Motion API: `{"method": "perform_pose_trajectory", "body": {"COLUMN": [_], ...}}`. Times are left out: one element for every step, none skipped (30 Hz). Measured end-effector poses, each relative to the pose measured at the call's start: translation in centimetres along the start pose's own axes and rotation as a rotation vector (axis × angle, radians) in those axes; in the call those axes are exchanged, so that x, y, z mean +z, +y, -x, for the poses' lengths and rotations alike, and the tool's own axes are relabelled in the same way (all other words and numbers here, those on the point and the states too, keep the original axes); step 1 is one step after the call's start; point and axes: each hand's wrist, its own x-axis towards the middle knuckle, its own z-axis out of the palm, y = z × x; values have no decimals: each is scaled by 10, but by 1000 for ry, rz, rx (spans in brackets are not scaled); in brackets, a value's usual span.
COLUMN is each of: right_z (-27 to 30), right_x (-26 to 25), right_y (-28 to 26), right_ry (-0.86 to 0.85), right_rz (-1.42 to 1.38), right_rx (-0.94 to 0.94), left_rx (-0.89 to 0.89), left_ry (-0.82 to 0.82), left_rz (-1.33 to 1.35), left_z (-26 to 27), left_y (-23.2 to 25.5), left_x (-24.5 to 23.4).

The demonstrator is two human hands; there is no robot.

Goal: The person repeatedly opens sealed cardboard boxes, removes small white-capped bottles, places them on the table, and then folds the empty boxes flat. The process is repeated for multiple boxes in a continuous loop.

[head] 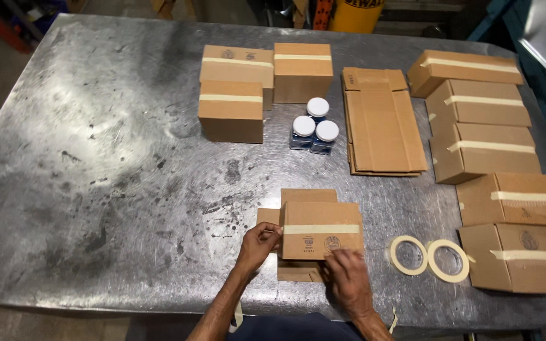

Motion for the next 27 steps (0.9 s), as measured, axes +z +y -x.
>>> {"method": "perform_pose_trajectory", "body": {"right_z": [-3, -5, -11, -16, -21, -20, -19, -21, -24, -25, -26, -25, -24, -22, -24, -25, -27, -26, -25, -24, -22, -21, -21, -20, -20, -19, -18], "right_x": [-3, -8, -10, -13, -16, -15, -14, -11, -11, -13, -14, -13, -11, -9, -10, -10, -11, -9, -7, -5, -3, -1, 0, 2, 3, 4, 5], "right_y": [-7, -12, -14, -18, -22, -21, -22, -21, -21, -22, -23, -22, -21, -20, -20, -20, -21, -20, -19, -18, -17, -16, -15, -16, -16, -15, -14], "right_ry": [-61, -122, -114, -116, -118, -112, -97, -78, -70, -56, -41, -36, -35, -34, -30, -16, -3, 1, 7, 12, 15, 21, 28, 32, 39, 46, 51], "right_rz": [-25, -47, -40, -69, -98, -98, -91, -86, -86, -90, -94, -94, -98, -102, -103, -96, -90, -90, -84, -78, -79, -69, -60, -58, -50, -41, -36], "right_rx": [-85, -170, -153, -135, -117, -105, -113, -124, -116, -128, -141, -135, -140, -144, -138, -152, -166, -160, -171, -184, -180, -186, -192, -188, -194, -198, -193], "left_rx": [-28, -55, -54, -81, -107, -109, 60, 233, 236, 141, 46, 47, 87, 125, 125, 223, 320, 319, 607, 897, 897, 1102, 1307, 1311, 1412, 1514, 1519], "left_ry": [-4, -10, -24, -7, 10, 4, -26, -54, -58, -96, -132, -134, -151, -168, -171, -256, -342, -346, -407, -460, -464, -429, -391, -396, -438, -484, -491], "left_rz": [-10, -18, -32, -15, 2, -9, -147, -283, -294, -293, -292, -300, -323, -346, -353, -397, -439, -445, -715, -982, -986, -1045, -1099, -1102, -1103, -1101, -1102], "left_z": [3, 5, 2, 2, 2, -5, -12, -21, -16, -9, -3, -5, -8, -10, -11, -12, -12, -19, -26, -33, -35, -37, -40, -47, -55, -64, -66], "left_y": [7, 13, 19, 23, 27, 23, 20, 19, 33, 45, 57, 55, 54, 52, 55, 57, 60, 55, 51, 46, 47, 48, 49, 49, 49, 49, 52], "left_x": [0, 1, 1, -1, -3, -9, -17, -25, -24, -24, -23, -28, -34, -40, -43, -47, -51, -56, -62, -67, -65, -64, -62, -66, -70, -72, -73]}}
